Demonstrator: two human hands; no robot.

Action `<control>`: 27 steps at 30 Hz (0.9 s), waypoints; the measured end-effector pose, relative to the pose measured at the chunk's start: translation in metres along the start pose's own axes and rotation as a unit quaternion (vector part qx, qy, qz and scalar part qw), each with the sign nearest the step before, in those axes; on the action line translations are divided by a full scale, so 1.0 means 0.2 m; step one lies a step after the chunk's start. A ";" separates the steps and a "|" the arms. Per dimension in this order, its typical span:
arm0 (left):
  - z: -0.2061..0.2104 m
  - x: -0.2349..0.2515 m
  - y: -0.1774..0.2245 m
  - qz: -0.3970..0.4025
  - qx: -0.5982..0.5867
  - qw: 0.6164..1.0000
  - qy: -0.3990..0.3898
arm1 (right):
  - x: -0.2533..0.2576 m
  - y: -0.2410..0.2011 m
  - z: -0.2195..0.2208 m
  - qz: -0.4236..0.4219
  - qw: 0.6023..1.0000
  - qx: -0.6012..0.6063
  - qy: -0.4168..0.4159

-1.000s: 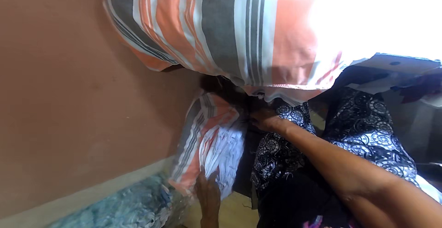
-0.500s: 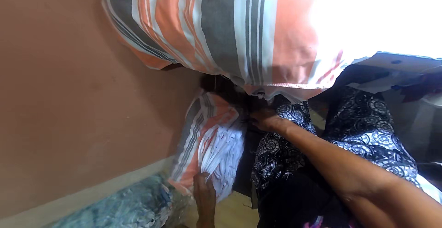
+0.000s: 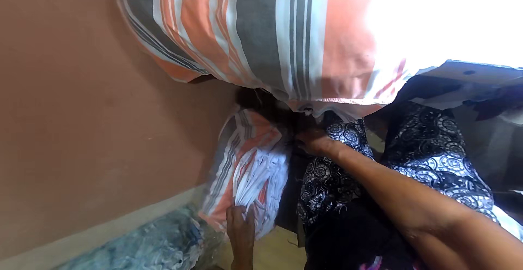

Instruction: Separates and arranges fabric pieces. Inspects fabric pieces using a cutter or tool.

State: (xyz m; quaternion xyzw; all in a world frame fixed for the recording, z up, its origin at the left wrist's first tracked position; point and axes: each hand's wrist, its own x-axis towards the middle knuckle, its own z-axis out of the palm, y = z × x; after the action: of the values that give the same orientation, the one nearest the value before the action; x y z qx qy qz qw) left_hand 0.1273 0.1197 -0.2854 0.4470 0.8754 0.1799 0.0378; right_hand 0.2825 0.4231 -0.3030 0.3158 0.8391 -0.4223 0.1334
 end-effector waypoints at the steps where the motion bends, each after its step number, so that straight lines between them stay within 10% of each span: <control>1: 0.00 0.00 0.00 -0.001 -0.004 1.000 0.000 | 0.00 0.00 0.00 0.003 1.000 0.000 -0.002; 10: 0.07 -0.03 0.04 0.008 0.079 0.986 -0.144 | 0.01 0.00 0.00 0.009 1.000 -0.001 -0.009; 17: 0.00 -0.01 -0.02 0.021 -0.013 0.999 -0.034 | 0.00 -0.01 -0.02 0.018 1.000 0.005 -0.019; 27: 0.11 -0.07 0.05 0.006 0.102 0.989 -0.110 | 0.02 0.01 0.01 0.004 1.000 0.002 -0.005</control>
State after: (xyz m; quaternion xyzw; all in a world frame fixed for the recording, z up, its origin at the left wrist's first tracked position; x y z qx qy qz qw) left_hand 0.1477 0.1205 -0.3028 0.4707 0.8771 0.0394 0.0871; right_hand 0.2809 0.4241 -0.3058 0.3175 0.8362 -0.4251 0.1387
